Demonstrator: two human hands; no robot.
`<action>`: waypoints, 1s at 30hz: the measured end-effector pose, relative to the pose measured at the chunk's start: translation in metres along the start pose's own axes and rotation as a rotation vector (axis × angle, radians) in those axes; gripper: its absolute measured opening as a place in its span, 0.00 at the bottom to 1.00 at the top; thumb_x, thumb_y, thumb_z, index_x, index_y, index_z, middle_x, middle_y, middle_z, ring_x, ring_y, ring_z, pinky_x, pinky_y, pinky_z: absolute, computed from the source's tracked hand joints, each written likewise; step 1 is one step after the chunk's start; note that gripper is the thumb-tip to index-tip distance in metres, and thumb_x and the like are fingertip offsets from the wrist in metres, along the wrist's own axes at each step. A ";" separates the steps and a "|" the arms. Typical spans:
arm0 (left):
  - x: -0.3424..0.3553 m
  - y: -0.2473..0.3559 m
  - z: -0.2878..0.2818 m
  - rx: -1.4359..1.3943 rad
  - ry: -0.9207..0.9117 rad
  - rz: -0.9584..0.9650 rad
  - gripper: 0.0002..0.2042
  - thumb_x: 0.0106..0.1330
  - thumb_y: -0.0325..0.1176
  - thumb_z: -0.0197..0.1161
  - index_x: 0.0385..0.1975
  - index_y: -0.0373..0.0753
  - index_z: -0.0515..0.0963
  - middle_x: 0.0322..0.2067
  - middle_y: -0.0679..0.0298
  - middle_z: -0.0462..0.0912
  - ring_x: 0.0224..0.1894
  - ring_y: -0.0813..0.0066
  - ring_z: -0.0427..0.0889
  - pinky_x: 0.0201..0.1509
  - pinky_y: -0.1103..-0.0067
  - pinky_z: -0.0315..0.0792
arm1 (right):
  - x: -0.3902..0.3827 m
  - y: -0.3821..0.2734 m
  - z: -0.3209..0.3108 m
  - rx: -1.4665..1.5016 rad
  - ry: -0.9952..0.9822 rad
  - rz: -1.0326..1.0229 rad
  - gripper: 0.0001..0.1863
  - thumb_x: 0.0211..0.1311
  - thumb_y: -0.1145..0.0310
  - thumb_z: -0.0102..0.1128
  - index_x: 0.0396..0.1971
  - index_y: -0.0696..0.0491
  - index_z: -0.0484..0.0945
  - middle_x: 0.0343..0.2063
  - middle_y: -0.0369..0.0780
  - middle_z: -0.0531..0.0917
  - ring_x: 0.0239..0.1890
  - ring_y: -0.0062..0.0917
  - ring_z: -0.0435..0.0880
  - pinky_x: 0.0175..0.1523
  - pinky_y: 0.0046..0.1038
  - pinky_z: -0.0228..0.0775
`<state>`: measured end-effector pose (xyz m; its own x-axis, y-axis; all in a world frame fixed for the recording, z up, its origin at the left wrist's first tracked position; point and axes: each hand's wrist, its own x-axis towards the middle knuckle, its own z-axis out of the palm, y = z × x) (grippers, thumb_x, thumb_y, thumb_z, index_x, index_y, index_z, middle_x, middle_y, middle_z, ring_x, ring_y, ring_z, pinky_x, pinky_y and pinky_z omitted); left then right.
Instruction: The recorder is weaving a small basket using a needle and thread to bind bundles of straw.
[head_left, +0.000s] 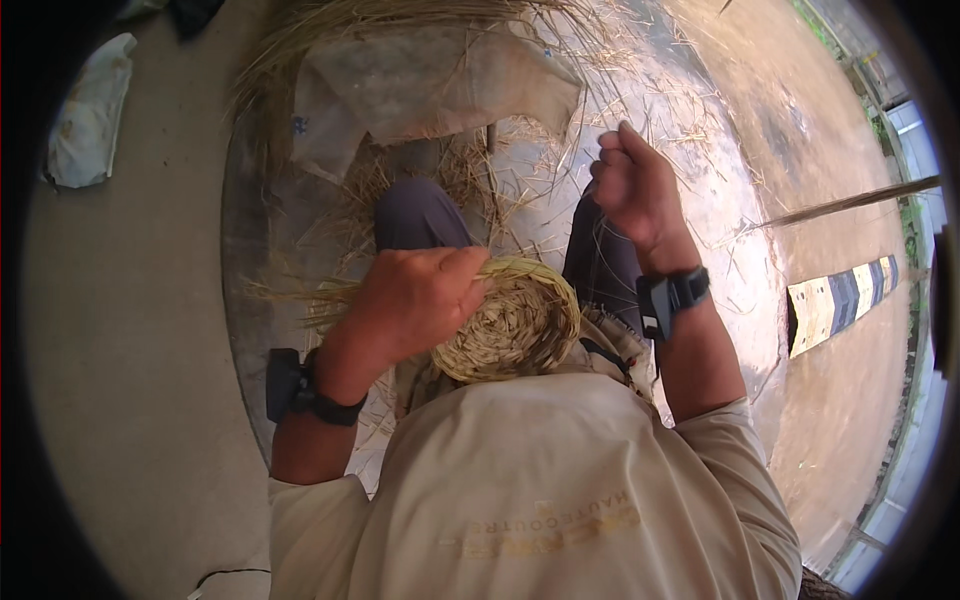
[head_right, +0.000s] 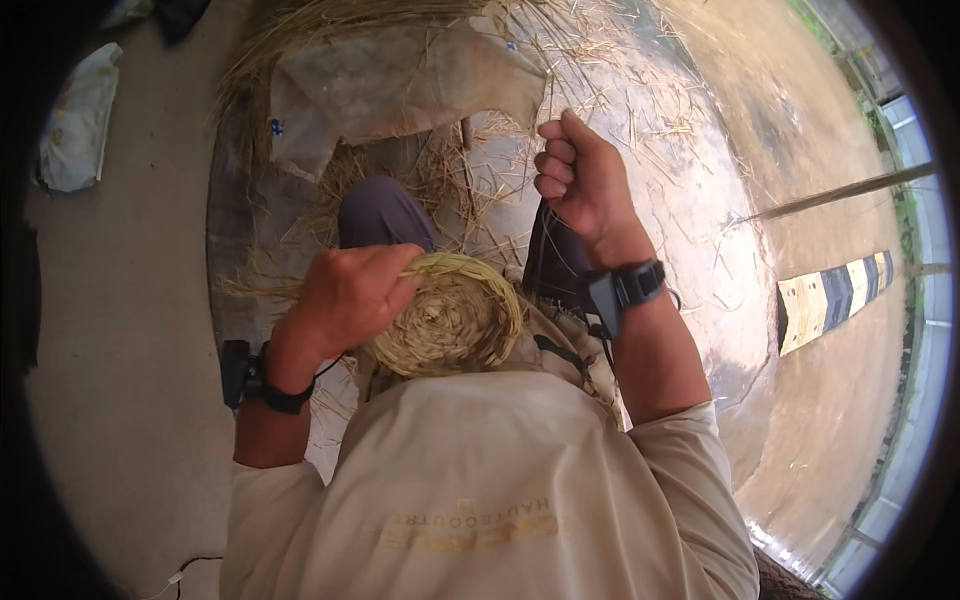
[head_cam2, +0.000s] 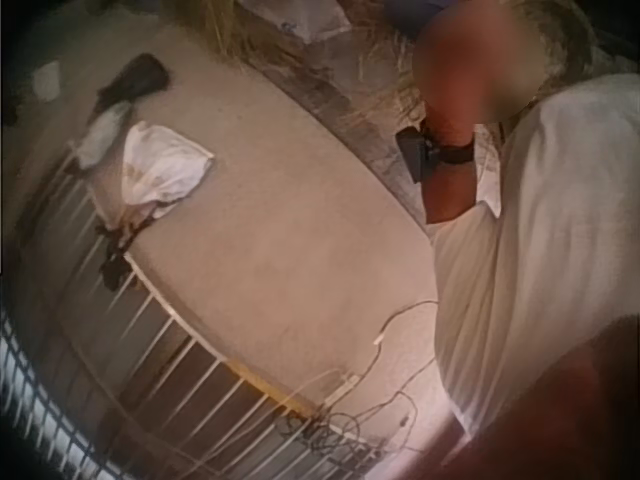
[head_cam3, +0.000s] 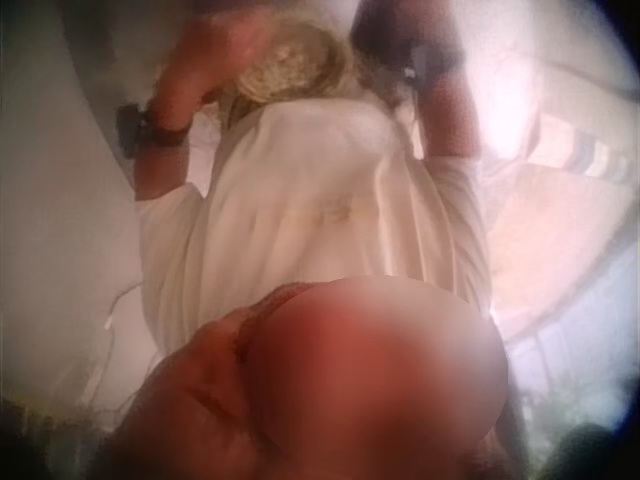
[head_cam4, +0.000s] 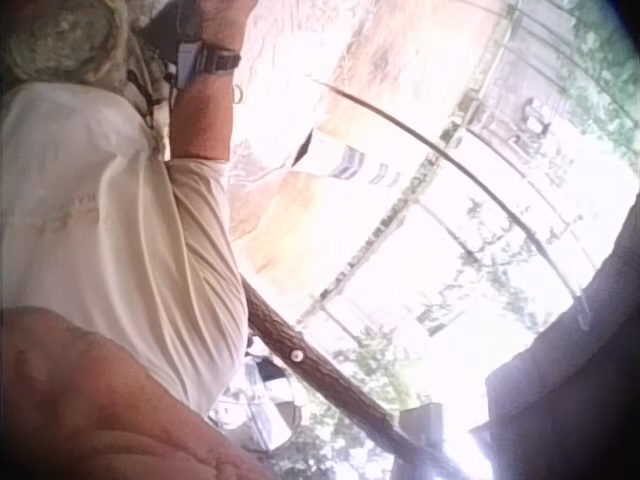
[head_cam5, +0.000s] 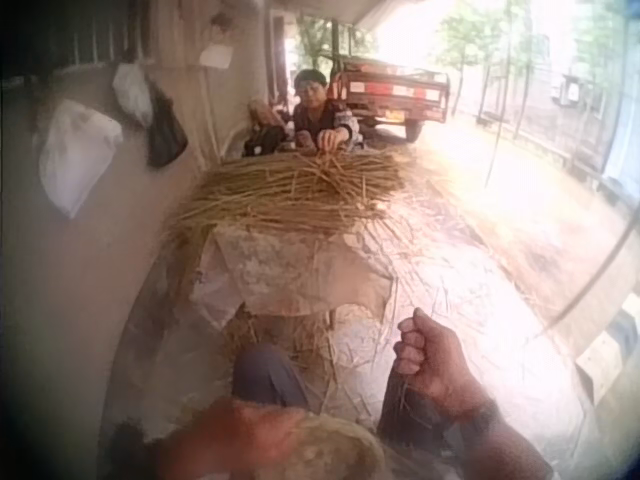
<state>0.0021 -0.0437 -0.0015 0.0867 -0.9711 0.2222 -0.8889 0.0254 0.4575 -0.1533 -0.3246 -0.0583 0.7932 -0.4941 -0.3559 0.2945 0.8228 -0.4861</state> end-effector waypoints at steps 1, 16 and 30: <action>-0.001 0.000 -0.001 -0.014 0.001 -0.006 0.09 0.65 0.29 0.67 0.42 0.34 0.81 0.28 0.51 0.85 0.30 0.50 0.86 0.32 0.64 0.79 | -0.008 -0.002 -0.005 -0.057 -0.047 -0.005 0.17 0.82 0.58 0.49 0.34 0.53 0.76 0.18 0.26 0.59 0.19 0.15 0.56 0.21 0.19 0.50; -0.022 -0.006 0.005 -0.042 0.013 -0.191 0.09 0.69 0.28 0.62 0.47 0.35 0.79 0.30 0.46 0.84 0.32 0.44 0.85 0.34 0.59 0.77 | -0.041 0.006 0.068 0.025 -0.426 -0.271 0.18 0.83 0.55 0.47 0.43 0.55 0.78 0.22 0.30 0.67 0.26 0.20 0.67 0.40 0.27 0.67; -0.032 -0.021 0.009 -0.375 0.034 -0.258 0.13 0.73 0.37 0.61 0.48 0.34 0.79 0.36 0.45 0.86 0.39 0.42 0.86 0.41 0.59 0.79 | -0.101 0.138 0.091 -1.109 -1.342 -0.063 0.18 0.77 0.60 0.54 0.32 0.59 0.80 0.30 0.51 0.83 0.34 0.51 0.83 0.43 0.47 0.76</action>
<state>0.0137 -0.0148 -0.0257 0.3038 -0.9489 0.0854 -0.6130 -0.1260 0.7800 -0.1440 -0.1353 -0.0173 0.8185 0.5135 0.2576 0.3208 -0.0365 -0.9464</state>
